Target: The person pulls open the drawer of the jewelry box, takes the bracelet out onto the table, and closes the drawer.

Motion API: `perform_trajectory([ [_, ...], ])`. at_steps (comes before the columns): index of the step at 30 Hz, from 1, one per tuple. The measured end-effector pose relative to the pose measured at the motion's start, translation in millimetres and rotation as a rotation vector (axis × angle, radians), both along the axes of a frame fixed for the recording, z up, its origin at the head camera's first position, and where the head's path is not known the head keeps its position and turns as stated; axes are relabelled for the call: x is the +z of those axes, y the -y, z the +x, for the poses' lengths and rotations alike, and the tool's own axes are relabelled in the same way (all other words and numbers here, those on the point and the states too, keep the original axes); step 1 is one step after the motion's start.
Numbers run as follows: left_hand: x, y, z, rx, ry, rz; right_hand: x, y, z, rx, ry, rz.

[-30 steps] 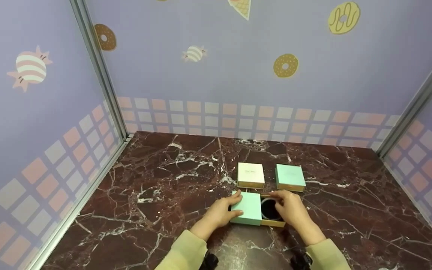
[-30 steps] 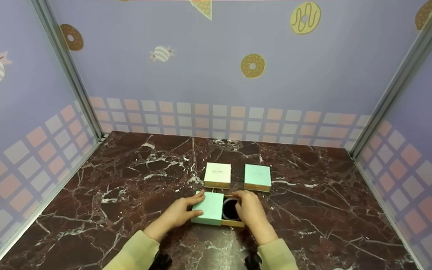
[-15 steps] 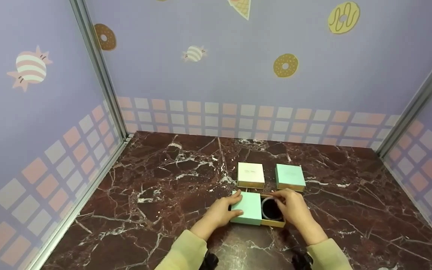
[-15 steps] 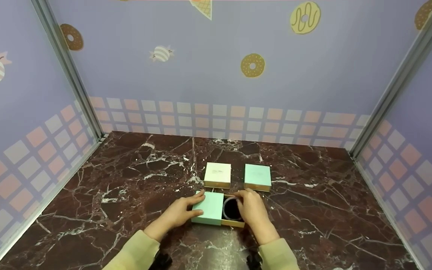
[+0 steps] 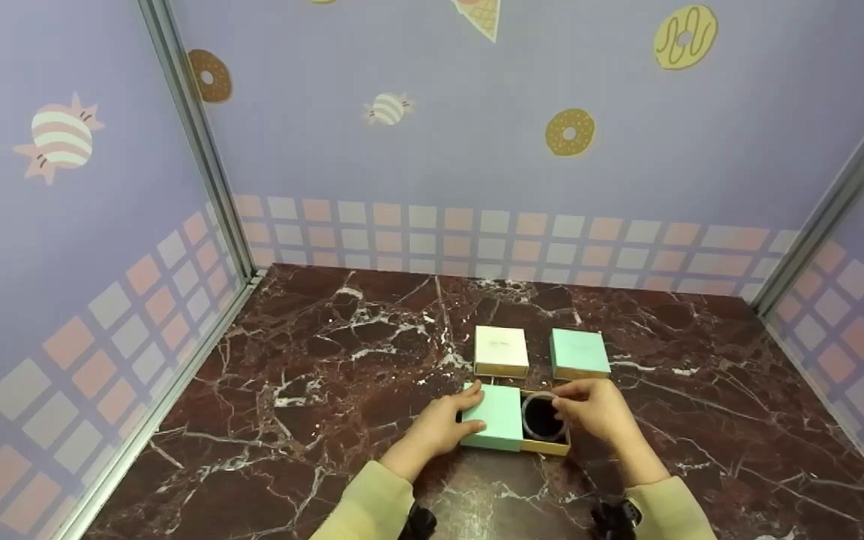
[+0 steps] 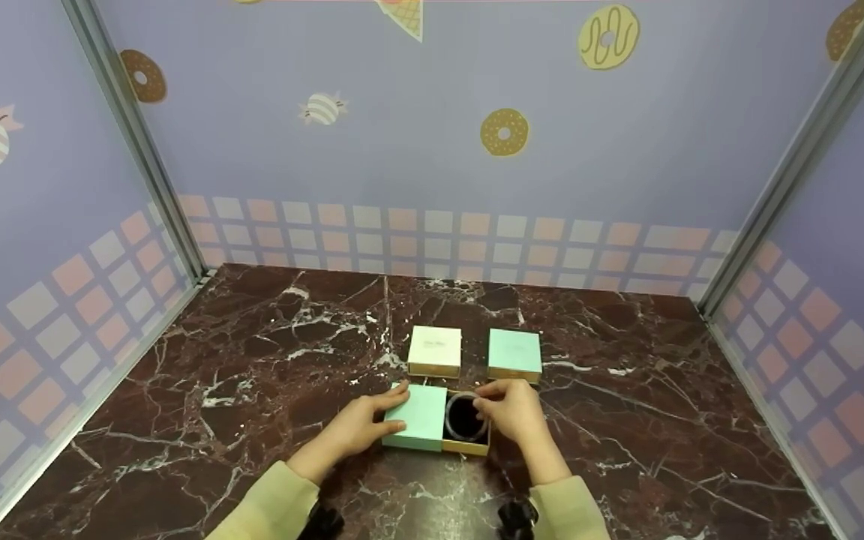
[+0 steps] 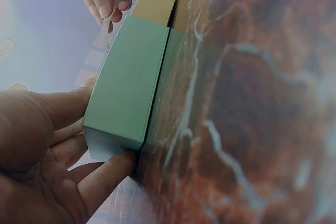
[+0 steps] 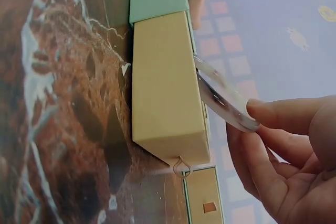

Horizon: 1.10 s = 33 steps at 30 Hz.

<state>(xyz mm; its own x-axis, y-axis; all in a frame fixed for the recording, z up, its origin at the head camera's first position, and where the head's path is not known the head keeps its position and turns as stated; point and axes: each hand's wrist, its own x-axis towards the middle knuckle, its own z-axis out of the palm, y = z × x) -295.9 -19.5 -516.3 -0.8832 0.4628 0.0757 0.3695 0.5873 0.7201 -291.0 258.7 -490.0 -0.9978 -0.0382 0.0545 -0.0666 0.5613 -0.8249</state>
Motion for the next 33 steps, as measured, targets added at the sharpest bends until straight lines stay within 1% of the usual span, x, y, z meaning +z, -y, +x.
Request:
perform_trajectory([
  [4,0.1,-0.1,0.2,-0.005,-0.007,0.008,-2.4,-4,-1.7,0.025,0.065,-0.104],
  [11,0.0,-0.1,0.0,-0.005,-0.013,0.006,-7.8,-9,-4.5,0.05,0.106,-0.203],
  [19,0.5,0.3,0.2,-0.002,-0.005,-0.004,-10.3,-11,-6.9,0.029,0.179,-0.328],
  [25,1.7,-0.2,0.9,0.001,0.009,-0.004,-11.0,-12,-7.5,0.019,0.19,-0.376],
  [33,1.3,-0.5,0.3,-0.002,0.007,-0.007,-11.7,-17,-8.6,0.021,0.193,-0.398],
])
